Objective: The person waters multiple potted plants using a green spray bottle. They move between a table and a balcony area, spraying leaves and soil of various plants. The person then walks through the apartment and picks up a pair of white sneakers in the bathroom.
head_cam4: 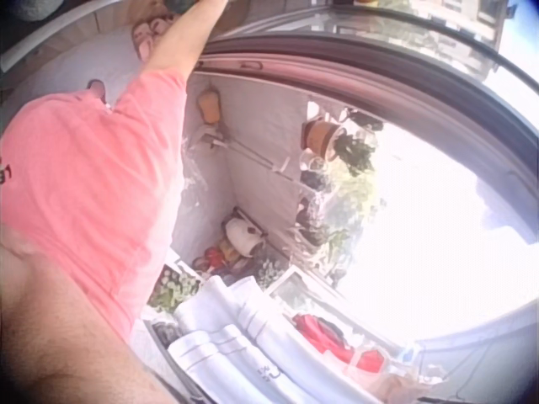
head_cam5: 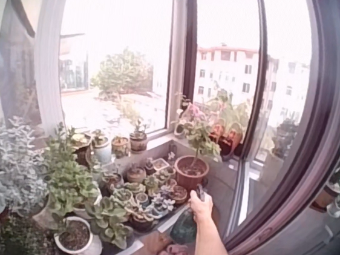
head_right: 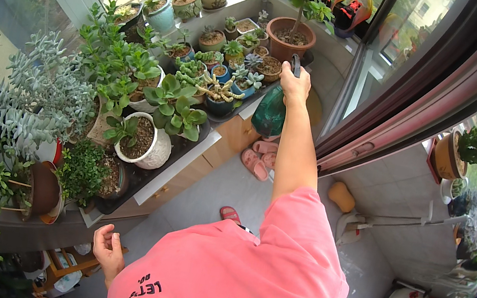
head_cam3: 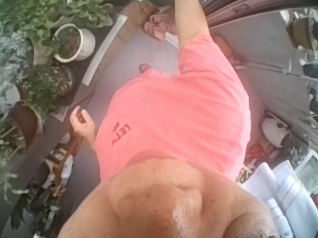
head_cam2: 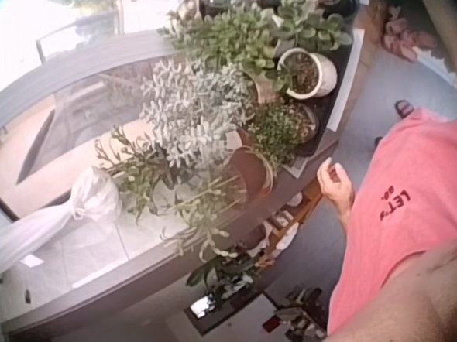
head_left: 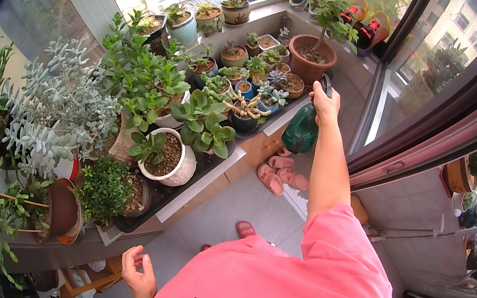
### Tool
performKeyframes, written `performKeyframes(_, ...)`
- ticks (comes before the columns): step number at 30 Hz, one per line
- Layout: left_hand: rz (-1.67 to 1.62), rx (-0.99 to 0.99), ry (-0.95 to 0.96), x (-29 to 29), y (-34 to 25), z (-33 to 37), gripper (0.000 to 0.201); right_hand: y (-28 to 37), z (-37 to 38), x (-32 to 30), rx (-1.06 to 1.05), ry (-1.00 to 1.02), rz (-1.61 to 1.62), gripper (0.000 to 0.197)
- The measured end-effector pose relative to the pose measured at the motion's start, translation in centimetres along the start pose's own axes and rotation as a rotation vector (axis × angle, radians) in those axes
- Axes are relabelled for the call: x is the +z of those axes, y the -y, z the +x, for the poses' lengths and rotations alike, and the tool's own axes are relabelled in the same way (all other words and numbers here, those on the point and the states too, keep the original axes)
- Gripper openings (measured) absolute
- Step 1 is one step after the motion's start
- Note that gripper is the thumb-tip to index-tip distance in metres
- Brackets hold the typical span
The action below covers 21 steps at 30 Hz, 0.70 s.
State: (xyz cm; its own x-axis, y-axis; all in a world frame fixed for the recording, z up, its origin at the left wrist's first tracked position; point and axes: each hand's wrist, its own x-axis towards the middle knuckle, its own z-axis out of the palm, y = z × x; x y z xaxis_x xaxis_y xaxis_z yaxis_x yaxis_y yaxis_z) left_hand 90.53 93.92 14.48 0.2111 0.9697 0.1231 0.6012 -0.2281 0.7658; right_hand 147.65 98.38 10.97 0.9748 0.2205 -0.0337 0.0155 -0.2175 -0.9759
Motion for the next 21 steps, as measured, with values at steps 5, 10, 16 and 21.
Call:
performKeyframes(5, -0.032, 0.021, 0.009, 0.3, 0.1, 0.4, 0.021, -2.6, 2.0, -0.1, -0.059, 0.015, 0.018, 0.029)
performKeyframes(10, -0.015, 0.022, 0.023, 0.3, 0.3, 0.4, 0.021, -1.6, 0.3, -0.4, 0.051, 0.01, -0.091, 0.032)
performKeyframes(16, -0.009, 0.024, 0.023, 0.4, -0.4, 0.8, 0.022, 0.0, -1.1, -0.7, -0.112, 0.025, -0.042, 0.024)
performKeyframes(21, 0.008, 0.047, 0.024, 0.4, -1.0, 1.0, 0.023, 1.4, -2.2, -1.0, -0.228, -0.008, -0.114, 0.024)
